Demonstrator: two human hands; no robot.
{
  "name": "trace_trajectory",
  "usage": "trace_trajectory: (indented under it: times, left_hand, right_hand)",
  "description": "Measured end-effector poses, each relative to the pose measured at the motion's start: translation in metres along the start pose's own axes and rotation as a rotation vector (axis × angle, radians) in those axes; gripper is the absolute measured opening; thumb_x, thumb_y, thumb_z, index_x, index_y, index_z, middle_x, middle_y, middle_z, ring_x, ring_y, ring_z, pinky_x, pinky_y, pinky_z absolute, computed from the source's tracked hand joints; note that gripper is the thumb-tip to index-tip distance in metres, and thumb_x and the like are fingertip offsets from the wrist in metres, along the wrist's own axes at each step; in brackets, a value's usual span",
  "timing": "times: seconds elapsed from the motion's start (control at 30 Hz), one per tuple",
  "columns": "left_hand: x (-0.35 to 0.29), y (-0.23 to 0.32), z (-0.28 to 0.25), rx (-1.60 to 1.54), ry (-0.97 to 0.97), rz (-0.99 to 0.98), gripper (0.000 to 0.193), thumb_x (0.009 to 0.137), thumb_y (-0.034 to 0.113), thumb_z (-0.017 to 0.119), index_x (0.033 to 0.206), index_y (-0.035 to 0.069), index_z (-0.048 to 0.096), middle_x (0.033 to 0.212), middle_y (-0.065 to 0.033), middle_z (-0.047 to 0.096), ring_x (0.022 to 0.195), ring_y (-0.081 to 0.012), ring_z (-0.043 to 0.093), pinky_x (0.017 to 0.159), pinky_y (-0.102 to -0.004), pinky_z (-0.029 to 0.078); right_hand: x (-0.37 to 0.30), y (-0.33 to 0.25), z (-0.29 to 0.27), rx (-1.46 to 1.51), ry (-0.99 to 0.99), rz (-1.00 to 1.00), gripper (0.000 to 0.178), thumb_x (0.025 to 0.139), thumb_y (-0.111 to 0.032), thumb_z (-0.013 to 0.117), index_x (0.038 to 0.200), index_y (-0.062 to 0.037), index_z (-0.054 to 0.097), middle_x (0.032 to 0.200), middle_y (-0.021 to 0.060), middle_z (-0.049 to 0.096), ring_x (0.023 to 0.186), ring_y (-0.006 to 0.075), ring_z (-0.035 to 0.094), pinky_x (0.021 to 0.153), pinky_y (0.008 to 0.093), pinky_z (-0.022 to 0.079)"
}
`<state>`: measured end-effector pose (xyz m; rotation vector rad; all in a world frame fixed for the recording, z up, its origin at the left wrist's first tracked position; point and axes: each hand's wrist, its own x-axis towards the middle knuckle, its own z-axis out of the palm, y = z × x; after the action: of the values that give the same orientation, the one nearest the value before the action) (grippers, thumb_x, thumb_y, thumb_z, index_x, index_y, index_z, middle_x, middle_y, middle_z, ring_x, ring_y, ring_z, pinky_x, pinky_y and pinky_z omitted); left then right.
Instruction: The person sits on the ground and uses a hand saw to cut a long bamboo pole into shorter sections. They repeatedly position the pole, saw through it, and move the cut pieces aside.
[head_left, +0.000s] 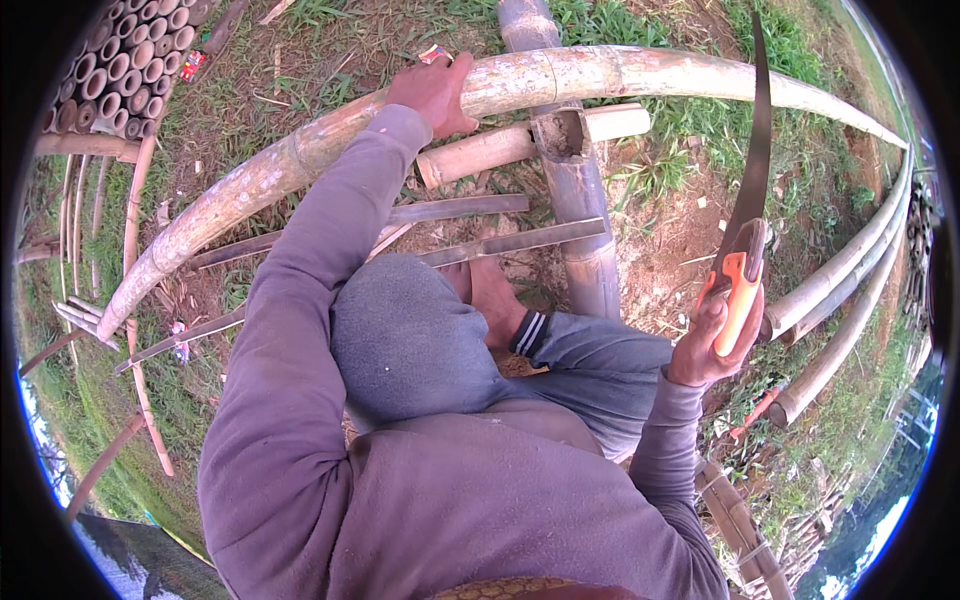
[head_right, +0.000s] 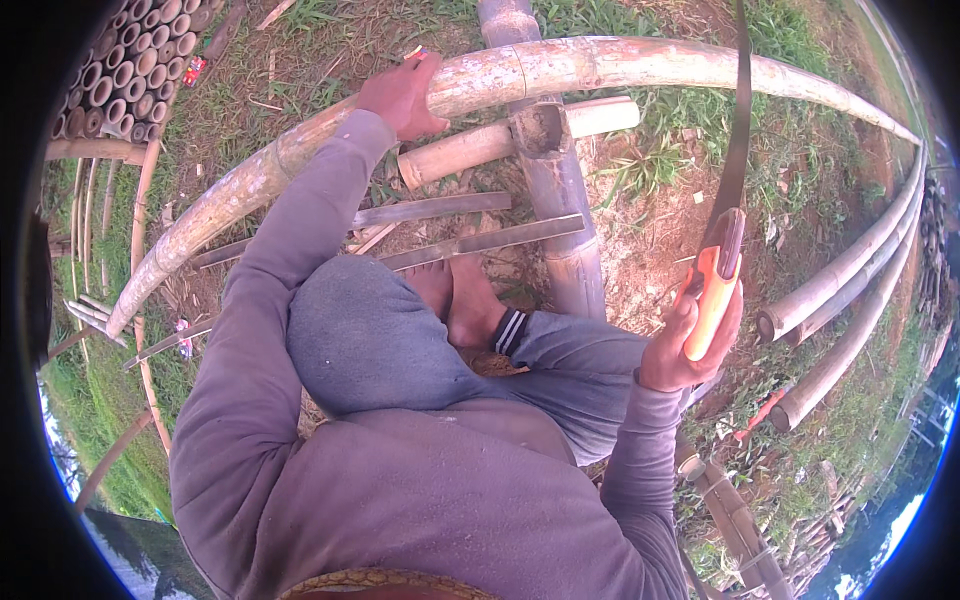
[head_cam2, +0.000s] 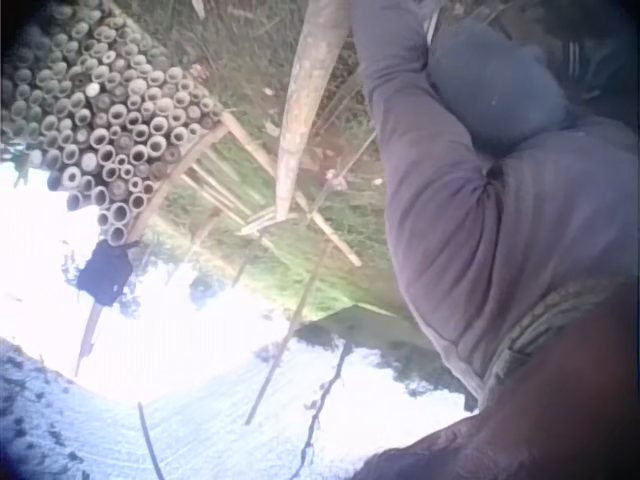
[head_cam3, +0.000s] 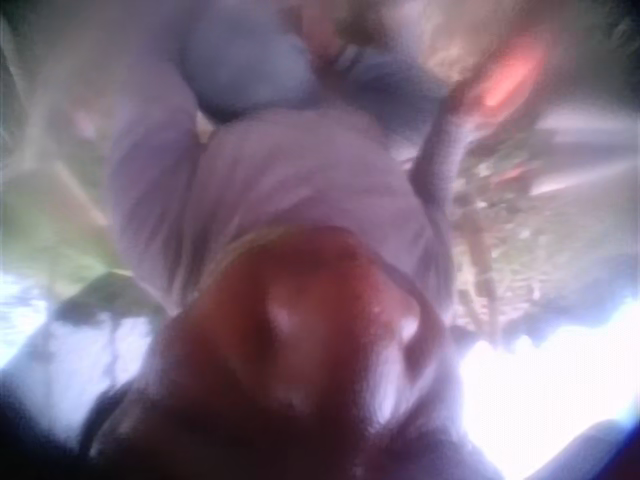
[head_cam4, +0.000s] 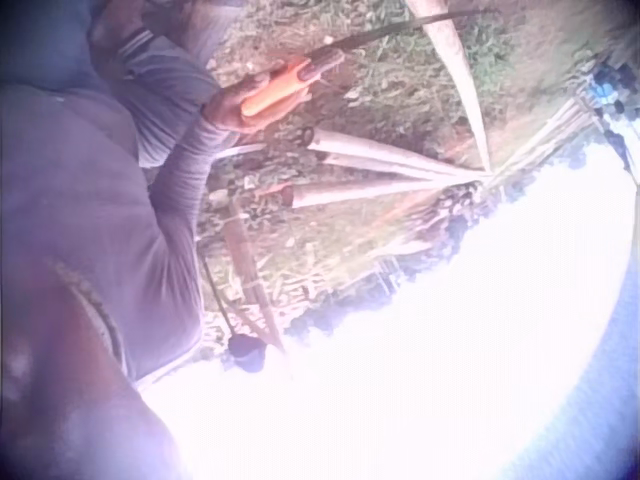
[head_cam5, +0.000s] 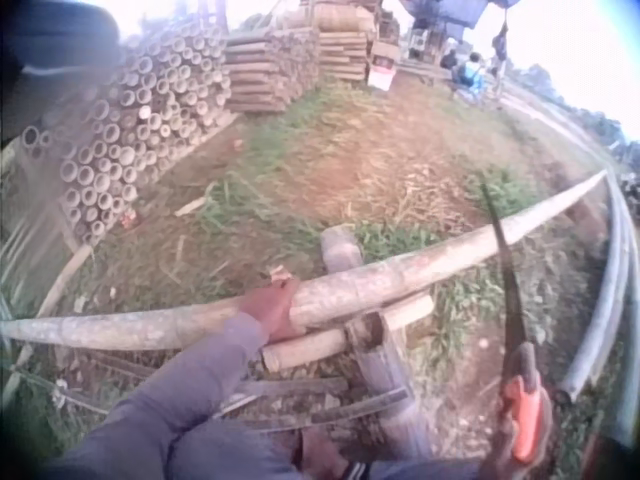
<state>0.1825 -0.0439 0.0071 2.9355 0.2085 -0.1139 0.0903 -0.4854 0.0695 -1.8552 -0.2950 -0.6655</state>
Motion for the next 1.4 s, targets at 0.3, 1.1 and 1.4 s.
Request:
trace_trajectory:
  times: [0.3, 1.1, 1.4]
  left_hand:
    - [-0.014, 0.006, -0.003, 0.010, 0.026, 0.063, 0.098, 0.074, 0.045, 0.093, 0.151, 0.006, 0.047, 0.142, -0.0243, 0.063, 0.127, -0.0436, 0.066, 0.106, -0.0572, 0.052]
    - [-0.128, -0.070, 0.043, -0.186, 0.623, 0.200, 0.065, 0.080, 0.025, 0.086, 0.139, 0.007, 0.065, 0.131, -0.0212, 0.068, 0.124, -0.0420, 0.063, 0.108, -0.0536, 0.049]
    - [-0.317, -0.126, 0.125, -0.460, 0.365, -0.237, 0.039, 0.086, 0.027, 0.083, 0.119, 0.009, 0.075, 0.116, -0.0161, 0.074, 0.110, -0.0388, 0.070, 0.096, -0.0505, 0.056]
  right_hand:
    - [-0.027, 0.200, 0.002, -0.990, -0.591, 0.212, 0.076, 0.097, -0.013, 0.068, 0.167, -0.0221, 0.040, 0.153, 0.0155, 0.062, 0.127, 0.0408, 0.068, 0.099, 0.0527, 0.057]
    - [-0.047, 0.126, -0.004, -0.690, -0.684, 0.740, 0.053, 0.095, -0.038, 0.068, 0.144, -0.0175, 0.068, 0.142, 0.0222, 0.069, 0.126, 0.0408, 0.070, 0.111, 0.0483, 0.053]
    - [-0.064, 0.129, 0.004, -0.477, -0.713, 0.407, 0.036, 0.089, -0.027, 0.075, 0.120, -0.0087, 0.076, 0.117, 0.0180, 0.077, 0.104, 0.0358, 0.076, 0.096, 0.0464, 0.059]
